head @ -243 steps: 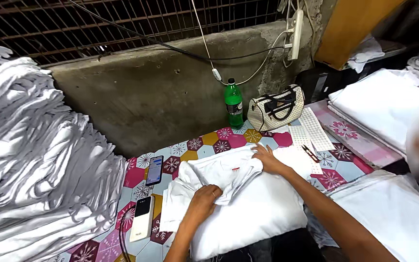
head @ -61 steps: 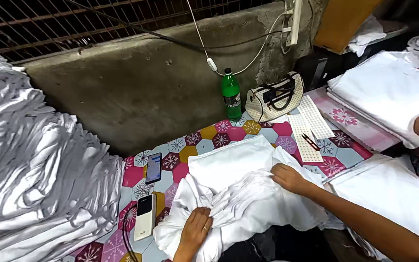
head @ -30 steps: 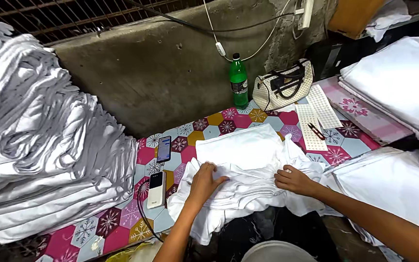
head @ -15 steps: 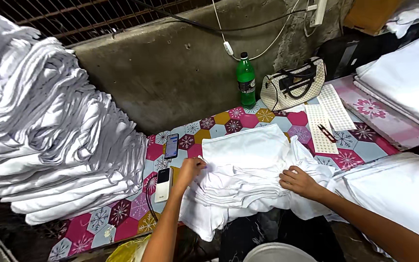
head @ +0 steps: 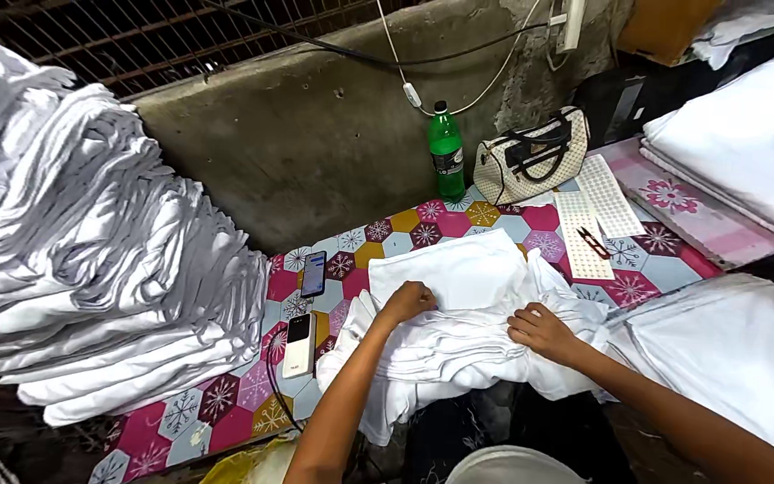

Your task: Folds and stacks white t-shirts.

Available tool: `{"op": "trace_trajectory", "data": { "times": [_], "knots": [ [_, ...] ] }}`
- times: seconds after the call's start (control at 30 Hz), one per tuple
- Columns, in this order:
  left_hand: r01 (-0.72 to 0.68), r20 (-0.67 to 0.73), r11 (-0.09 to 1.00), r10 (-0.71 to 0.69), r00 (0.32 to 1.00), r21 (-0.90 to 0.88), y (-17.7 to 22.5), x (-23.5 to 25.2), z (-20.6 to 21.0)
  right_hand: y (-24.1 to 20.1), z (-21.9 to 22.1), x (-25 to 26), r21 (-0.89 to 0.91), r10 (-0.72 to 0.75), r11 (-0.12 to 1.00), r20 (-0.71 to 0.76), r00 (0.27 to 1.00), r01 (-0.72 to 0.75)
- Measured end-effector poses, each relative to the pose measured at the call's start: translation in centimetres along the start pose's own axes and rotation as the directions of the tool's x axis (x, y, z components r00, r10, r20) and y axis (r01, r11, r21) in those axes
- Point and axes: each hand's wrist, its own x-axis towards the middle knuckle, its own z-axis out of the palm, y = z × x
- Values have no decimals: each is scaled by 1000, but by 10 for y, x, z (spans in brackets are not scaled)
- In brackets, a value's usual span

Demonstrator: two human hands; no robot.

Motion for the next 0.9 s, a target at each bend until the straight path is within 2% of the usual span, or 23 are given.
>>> {"op": "trace_trajectory", "data": {
  "times": [0.07, 0.17, 0.2, 0.27, 0.3, 0.33, 0.37, 0.4, 0.47, 0.5, 0.57, 0.63, 0.73, 0.8, 0.87, 0.9],
  "knots": [
    [28, -9, 999, -28, 1000, 21, -3, 13, -2, -1, 0, 0, -10, 6, 1000, 8, 1000, -6],
    [169, -189, 985, -172, 967, -31, 0, 9, -35, -2, 0, 0, -15, 22, 1000, -14, 1000, -22],
    [222, -277, 972, -233, 932, -72, 0, 3, -48, -2, 1, 0, -11, 25, 1000, -23, 999, -26],
    [262, -498, 957, -287, 818, -122, -5, -9, -65, -3, 2, -1, -10, 34, 999, -42, 999, -35],
    [259, -546, 956, -292, 785, -139, -7, -15, -71, -3, 2, -1, -13, 39, 999, -44, 998, -40],
    [238, -527, 960, -281, 802, -151, -8, -19, -74, -3, 2, -1, -15, 43, 999, -47, 998, -44],
    [204, -443, 969, -246, 862, -142, -9, -23, -72, -3, 3, -1, -13, 46, 999, -49, 998, -47],
    [158, -328, 979, -193, 925, -131, -7, -27, -66, -3, 4, -2, -13, 47, 999, -49, 998, -48],
    [22, -120, 994, -35, 992, -105, 4, -34, -46, -3, 5, -3, -12, 47, 999, -52, 998, -48],
    [-26, 1, 993, 26, 1000, -112, 10, -38, -37, -2, 5, -3, -11, 49, 999, -50, 998, -50],
    [-33, 208, 995, 53, 977, -98, 18, -46, -24, -2, 6, -4, -1, 60, 998, -47, 997, -60],
    [-42, 235, 997, 55, 970, -63, 16, -51, -9, -4, 5, -5, -1, 73, 997, -40, 997, -73],
    [-17, 84, 996, 24, 996, -90, 1, -62, -19, -4, 5, -4, 1, 77, 997, -38, 996, -77],
    [120, -80, 981, -134, 988, -153, -1, -72, -49, -4, 4, -3, 11, 80, 997, -38, 996, -80],
    [221, -309, 951, -281, 909, -216, 3, -78, -80, -5, 4, -2, 26, 83, 996, -48, 995, -82],
    [235, -455, 947, -312, 834, -218, 5, -77, -90, -5, 4, -2, 29, 83, 996, -52, 995, -82]
  ]
}}
